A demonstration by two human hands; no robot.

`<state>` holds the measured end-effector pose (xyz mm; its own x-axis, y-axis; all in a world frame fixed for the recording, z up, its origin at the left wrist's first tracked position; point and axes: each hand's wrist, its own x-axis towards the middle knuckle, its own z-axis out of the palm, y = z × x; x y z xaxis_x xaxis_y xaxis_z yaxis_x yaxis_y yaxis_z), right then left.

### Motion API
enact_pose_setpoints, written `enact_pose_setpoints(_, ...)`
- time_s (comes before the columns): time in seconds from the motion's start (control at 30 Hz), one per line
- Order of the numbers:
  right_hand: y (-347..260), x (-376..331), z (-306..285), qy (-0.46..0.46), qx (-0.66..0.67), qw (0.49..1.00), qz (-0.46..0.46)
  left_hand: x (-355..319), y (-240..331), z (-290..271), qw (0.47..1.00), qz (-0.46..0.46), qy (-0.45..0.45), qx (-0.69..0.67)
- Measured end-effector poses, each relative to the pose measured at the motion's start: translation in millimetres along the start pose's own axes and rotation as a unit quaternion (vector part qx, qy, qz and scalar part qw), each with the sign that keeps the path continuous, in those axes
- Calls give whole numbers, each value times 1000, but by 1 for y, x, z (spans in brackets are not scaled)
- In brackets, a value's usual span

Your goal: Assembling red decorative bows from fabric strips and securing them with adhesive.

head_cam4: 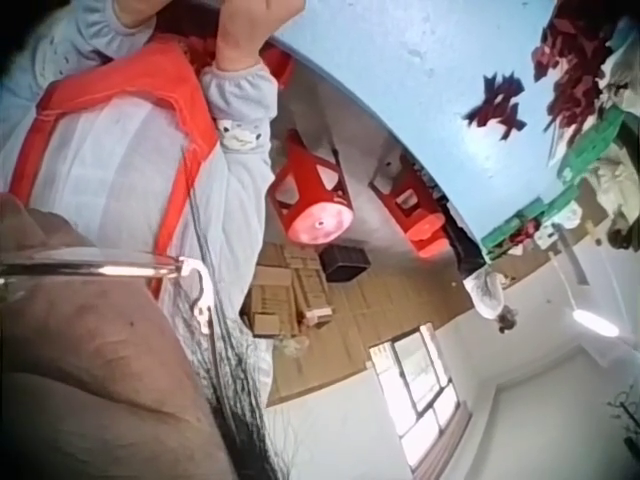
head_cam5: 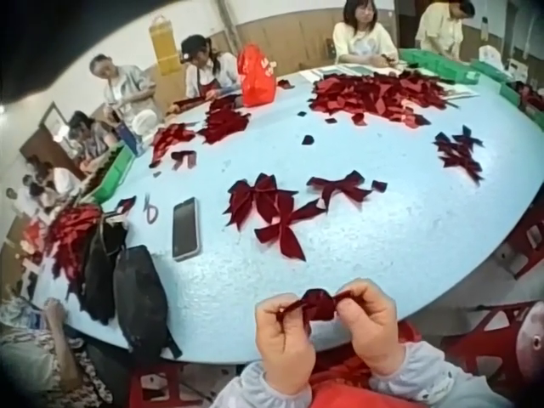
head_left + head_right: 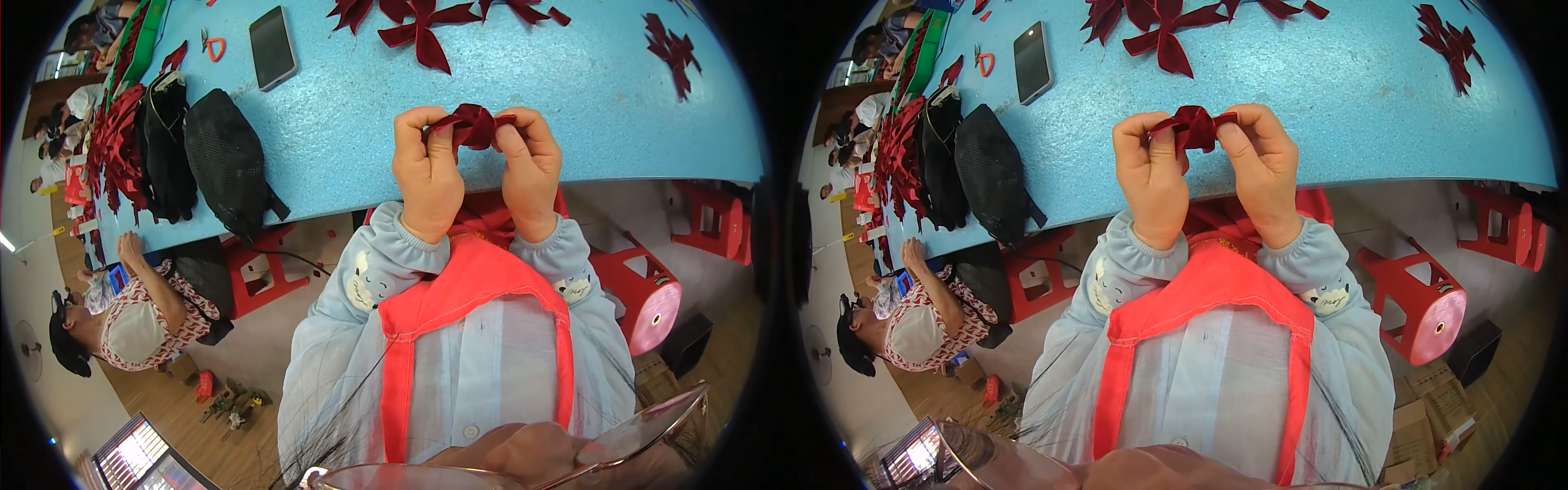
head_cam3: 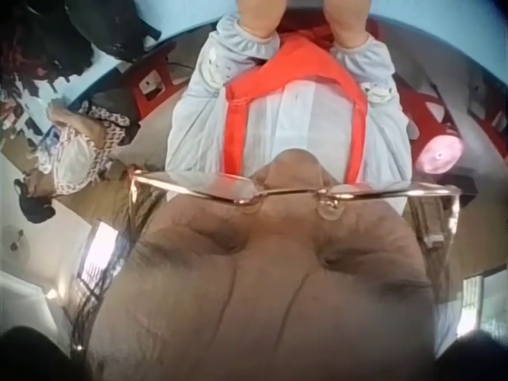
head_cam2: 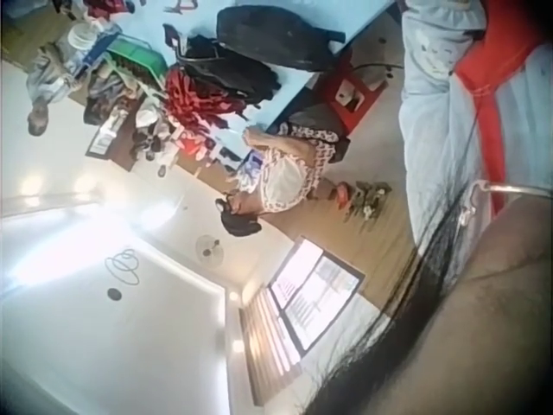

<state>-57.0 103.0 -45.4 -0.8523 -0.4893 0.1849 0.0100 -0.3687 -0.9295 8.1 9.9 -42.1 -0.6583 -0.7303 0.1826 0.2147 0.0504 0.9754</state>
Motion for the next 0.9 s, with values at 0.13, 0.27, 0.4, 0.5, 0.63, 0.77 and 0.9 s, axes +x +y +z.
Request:
enact_pose_setpoints(0.13,-4,14,-8,-41,-41,994,-97,0,5,-3,999,-7,-38,-13)
enact_pose_setpoints(0.27,-6,15,-5,-89,21,994,-57,0,6,-1,999,7,-47,-15)
enact_pose_setpoints(0.4,-8,9,-5,-61,36,996,47,-1,4,0,998,-14,-37,-45)
enact_pose_setpoints(0.5,-6,8,-4,-16,-5,999,46,1,2,3,999,-23,-29,-28)
enact_pose_setpoints(0.63,-3,8,0,52,-62,996,-30,2,5,6,999,-17,-18,26)
enact_pose_setpoints(0.77,-6,8,1,94,-74,992,-39,1,8,6,998,-49,-34,-2)
enact_pose_setpoints(0.9,-13,11,-1,110,-78,991,12,1,7,4,994,-92,-57,-26)
